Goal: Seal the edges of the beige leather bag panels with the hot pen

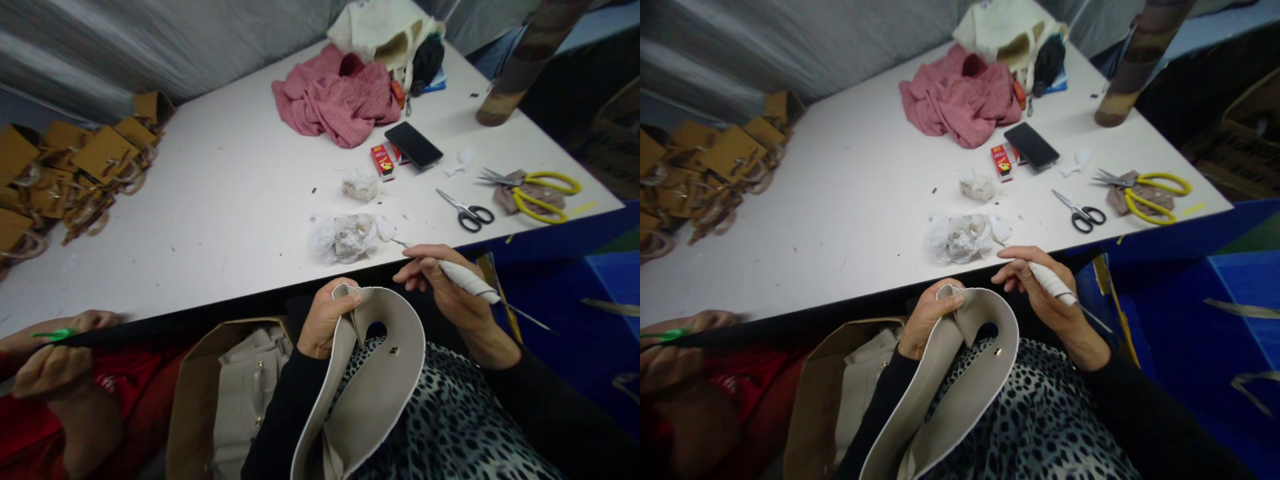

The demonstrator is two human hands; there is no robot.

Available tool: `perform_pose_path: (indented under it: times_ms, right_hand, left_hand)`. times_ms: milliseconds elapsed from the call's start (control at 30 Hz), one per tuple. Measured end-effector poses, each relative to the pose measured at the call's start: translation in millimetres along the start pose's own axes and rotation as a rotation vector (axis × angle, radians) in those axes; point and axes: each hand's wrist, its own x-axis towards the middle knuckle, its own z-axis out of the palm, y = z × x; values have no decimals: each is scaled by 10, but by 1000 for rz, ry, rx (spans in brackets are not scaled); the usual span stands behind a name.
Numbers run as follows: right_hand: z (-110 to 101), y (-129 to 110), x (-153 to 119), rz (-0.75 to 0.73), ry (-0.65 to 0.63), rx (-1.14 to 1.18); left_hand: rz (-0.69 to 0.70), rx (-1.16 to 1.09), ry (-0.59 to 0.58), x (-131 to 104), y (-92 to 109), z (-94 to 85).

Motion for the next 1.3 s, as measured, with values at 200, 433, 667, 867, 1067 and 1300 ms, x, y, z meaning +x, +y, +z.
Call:
perform_pose_path:
  times_ms: [200,433,667,867,1067,1300]
  right_hand:
    - [-45,-20,-116,56,58,104]
    - [-117,-83,-249,157,150,233]
    - [-264,-143,-314,99,272,134]
    - [-638,-128,-358,-13,426,-161]
    - [-1172,-150,-462,-118,520,-404]
    - [-1352,-157,-536,-110,655,-427]
  left_hand:
    - [55,16,-4,-35,-37,36]
    - [79,-18,-16,-55,-69,104]
    - [85,24,-71,-112,-119,150]
    - [19,73,-130,-128,-152,231]
    - [-34,98,-128,-96,-118,238]
    - [-21,81,-135,12,-190,338]
